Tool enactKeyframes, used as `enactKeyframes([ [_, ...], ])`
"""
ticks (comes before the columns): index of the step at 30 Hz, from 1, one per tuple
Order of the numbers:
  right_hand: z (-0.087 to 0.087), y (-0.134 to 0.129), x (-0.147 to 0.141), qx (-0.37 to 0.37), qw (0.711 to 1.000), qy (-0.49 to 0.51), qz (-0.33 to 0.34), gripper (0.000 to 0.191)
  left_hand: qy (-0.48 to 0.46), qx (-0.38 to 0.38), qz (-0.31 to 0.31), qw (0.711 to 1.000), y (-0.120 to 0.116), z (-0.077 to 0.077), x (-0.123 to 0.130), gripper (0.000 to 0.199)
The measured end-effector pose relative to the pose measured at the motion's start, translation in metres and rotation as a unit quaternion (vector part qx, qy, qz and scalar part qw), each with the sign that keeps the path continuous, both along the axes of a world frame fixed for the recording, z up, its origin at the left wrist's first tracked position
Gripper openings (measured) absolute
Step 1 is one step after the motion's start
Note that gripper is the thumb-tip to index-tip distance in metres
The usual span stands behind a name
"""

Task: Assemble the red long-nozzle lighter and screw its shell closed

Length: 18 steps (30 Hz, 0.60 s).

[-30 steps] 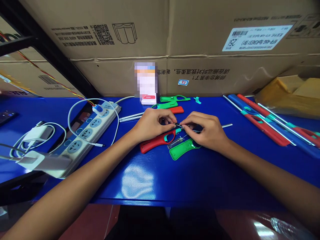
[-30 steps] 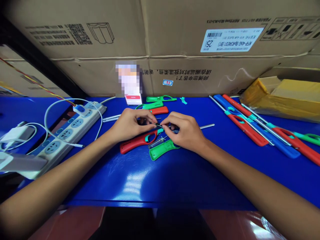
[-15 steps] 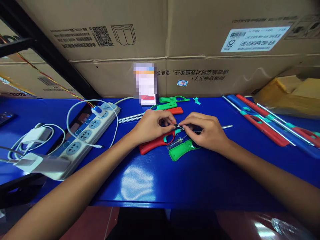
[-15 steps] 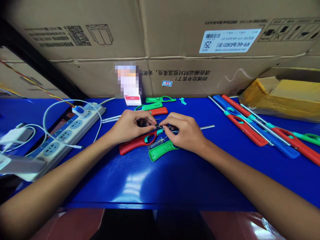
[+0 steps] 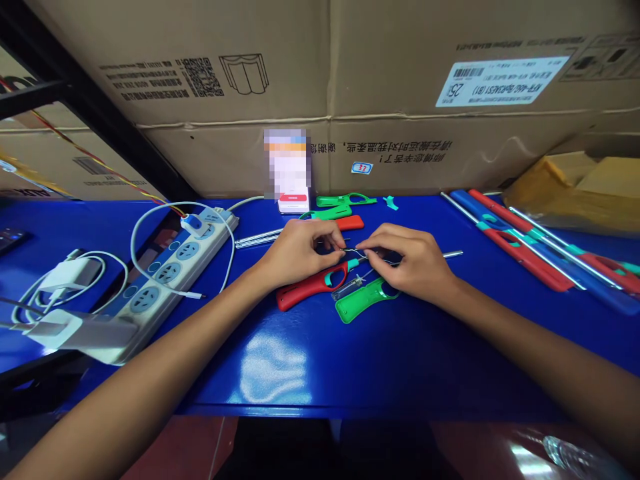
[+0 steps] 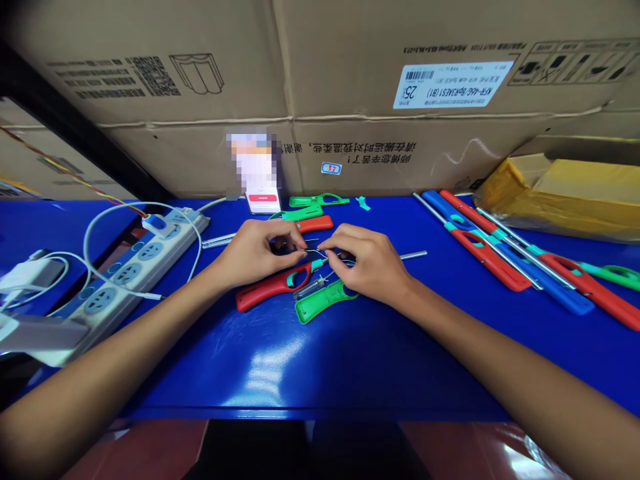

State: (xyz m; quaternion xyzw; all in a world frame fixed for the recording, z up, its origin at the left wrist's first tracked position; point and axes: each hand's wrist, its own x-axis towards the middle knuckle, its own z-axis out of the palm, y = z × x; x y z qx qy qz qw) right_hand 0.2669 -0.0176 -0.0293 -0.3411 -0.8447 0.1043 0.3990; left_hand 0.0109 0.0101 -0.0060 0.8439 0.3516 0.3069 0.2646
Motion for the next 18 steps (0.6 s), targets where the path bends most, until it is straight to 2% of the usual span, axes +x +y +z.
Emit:
enactKeyframes([
  [8, -0.0005, 0.0006, -0.0011, 0.011, 1.0, -0.003, 0.003, 0.02, 0.015, 0.06, -0.009, 0.998, -0.0019, -0.0025, 0.0012, 0.009],
  [18, 0.0018, -0.0015, -0.0002, -0.005, 1.0, 0.004, 0.02, 0.02, 0.004, 0.047, -0.009, 0.999, -0.0026, -0.0022, 0.0028, 0.007],
])
